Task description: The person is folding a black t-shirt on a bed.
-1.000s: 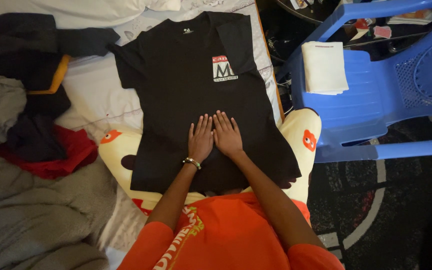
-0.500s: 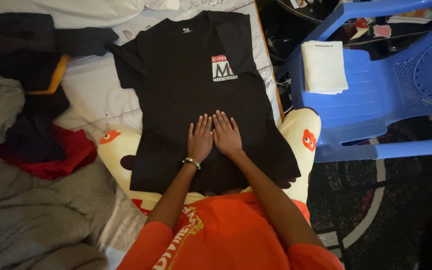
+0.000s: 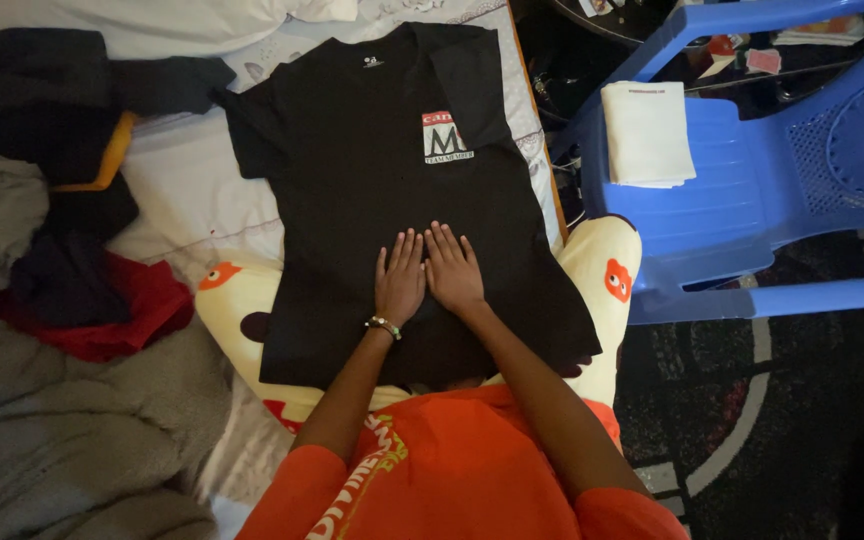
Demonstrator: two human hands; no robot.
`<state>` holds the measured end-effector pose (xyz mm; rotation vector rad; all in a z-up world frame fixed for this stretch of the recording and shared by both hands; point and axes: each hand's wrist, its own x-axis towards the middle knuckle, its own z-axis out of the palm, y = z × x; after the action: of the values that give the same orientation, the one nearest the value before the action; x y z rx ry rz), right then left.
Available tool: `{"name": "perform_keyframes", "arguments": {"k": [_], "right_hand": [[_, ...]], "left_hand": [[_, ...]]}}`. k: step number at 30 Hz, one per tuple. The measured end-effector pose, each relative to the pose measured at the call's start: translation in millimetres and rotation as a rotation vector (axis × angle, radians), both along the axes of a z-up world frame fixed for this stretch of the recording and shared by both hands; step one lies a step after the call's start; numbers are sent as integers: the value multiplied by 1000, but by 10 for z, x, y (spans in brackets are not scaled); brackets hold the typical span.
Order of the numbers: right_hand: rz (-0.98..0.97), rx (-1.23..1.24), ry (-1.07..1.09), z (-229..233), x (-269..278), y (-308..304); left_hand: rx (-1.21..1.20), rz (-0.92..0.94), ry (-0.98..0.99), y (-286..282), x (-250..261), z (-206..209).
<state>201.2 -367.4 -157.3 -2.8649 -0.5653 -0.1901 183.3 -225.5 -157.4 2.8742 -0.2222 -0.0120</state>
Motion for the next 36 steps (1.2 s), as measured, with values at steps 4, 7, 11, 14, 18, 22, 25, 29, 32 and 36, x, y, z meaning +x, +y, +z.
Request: {"name": "perform_keyframes", "arguments": {"k": [4,7,11,14,18,22,25,29,32,36], "right_hand": [[1,-5,27,-14,5,-4],[3,8,59,-35,18,4],[1,-17,108,-4,39,15],[0,-11,136,27,30,17],[-9,2,148,-34,93,68],[-9,50,104,-142,236,187],[10,45,81,-171,390,303],[49,71,33,-175,634,541],[67,69,25,-198,858,730],[69,56,-1,-167,1166,931]], "left_hand": [[58,0,-13,-15,25,-50],[48,10,15,-16,13,44],[-17,7,42,-16,12,113],[45,-13,67,-13,68,92],[57,-51,79,69,132,49],[29,-46,-47,215,344,-42],[30,-20,-82,394,580,-81],[40,1,-151,701,892,-121],[26,44,-184,870,1106,-92],[27,78,-211,1063,1428,-133]]}}
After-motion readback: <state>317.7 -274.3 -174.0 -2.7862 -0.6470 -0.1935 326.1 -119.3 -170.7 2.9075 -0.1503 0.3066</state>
